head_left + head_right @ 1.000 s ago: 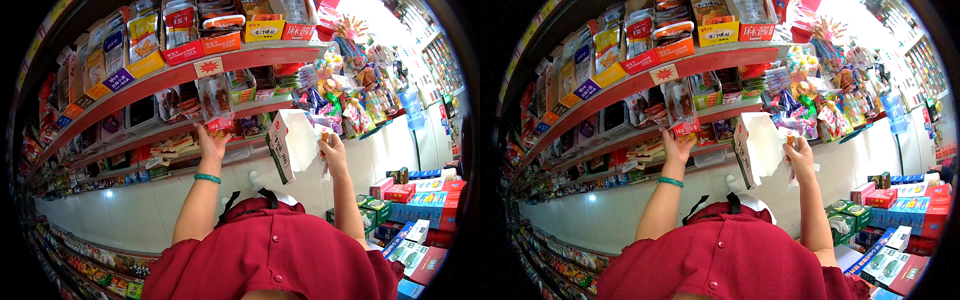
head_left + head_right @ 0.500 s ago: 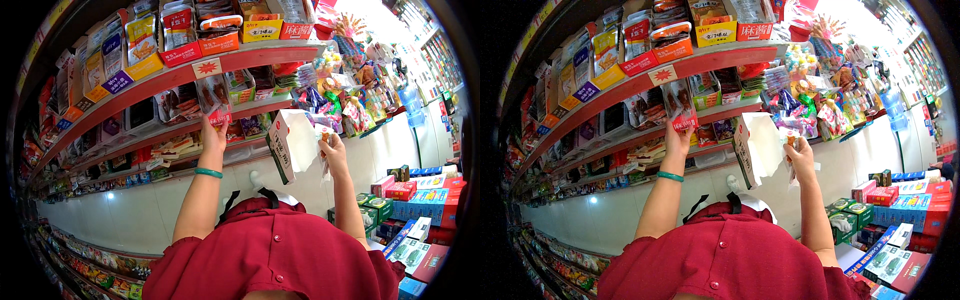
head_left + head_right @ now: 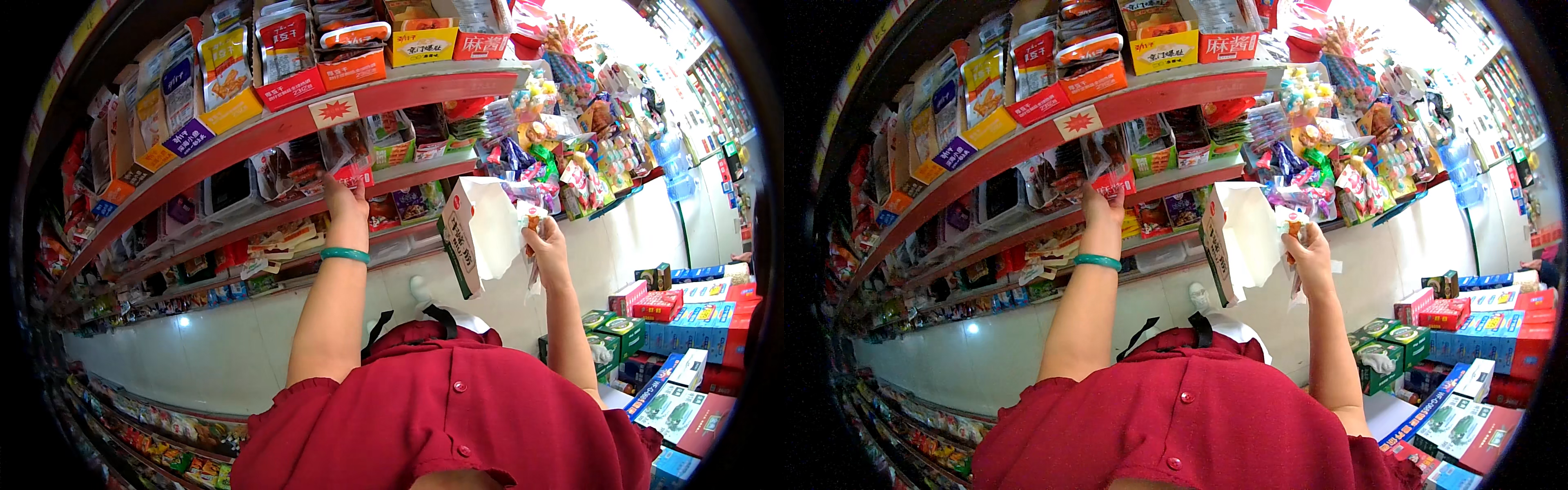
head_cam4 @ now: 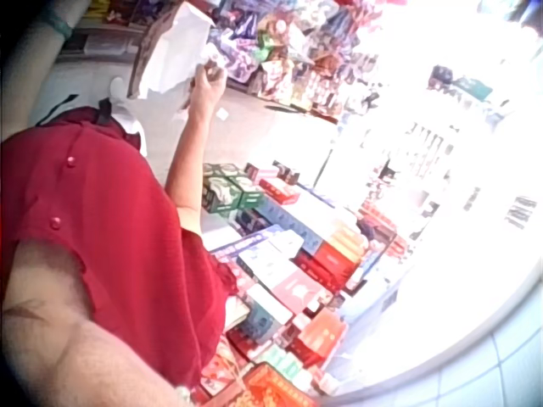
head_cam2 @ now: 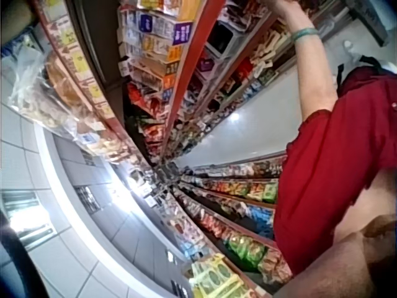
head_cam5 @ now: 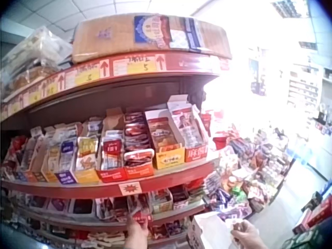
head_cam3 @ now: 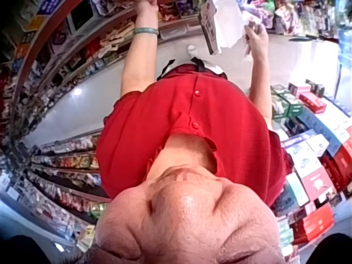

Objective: The person picks up various packaged snack items from a shelf, opens a cardboard box, and places the items into the box. The person continues to handle multiple snack packages and boxes, organizing them on the shelf.

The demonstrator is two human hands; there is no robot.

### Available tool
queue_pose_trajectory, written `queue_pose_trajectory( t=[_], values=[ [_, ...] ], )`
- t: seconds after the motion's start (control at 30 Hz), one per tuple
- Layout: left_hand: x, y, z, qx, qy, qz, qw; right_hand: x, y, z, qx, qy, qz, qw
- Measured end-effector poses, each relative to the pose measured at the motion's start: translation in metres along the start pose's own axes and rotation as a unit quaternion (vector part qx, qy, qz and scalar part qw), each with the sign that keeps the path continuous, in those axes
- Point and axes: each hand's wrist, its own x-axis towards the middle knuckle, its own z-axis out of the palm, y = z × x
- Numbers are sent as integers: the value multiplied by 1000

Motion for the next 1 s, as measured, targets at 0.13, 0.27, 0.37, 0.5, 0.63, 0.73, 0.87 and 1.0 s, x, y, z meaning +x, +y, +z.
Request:
queue_pose_trajectory(
  t=[0.13, 0.27, 0.37, 0.5, 0.63, 0.73, 0.87, 1.0],
  values=[
    [-18, 7, -1, -66, -47, -29, 996, 1, 4, -1, -3, -4, 4, 1000],
    [-6, 5, 1, -10, -76, -30, 997, 0, 2, 2, 9, -1, 7, 1000],
    [0, 5, 8, 28, -34, -26, 999, 1, 5, 0, 7, -7, 10, 1000],
    [22, 1, 16, 9, -52, -35, 998, 2, 9, 0, 3, 5, -1, 1000],
    [51, -7, 13, -26, -48, -50, 997, -2, 5, 1, -6, -6, 18, 1000],
    [64, -8, 14, -49, -53, -65, 995, -2, 8, -1, -10, -16, 25, 1000],
    [50, -8, 12, -22, -57, -54, 997, -3, 9, -2, -10, -4, 29, 1000],
    [35, -5, 0, 49, -2, -75, 996, -6, 5, 2, -10, -1, 28, 1000]
  ],
)
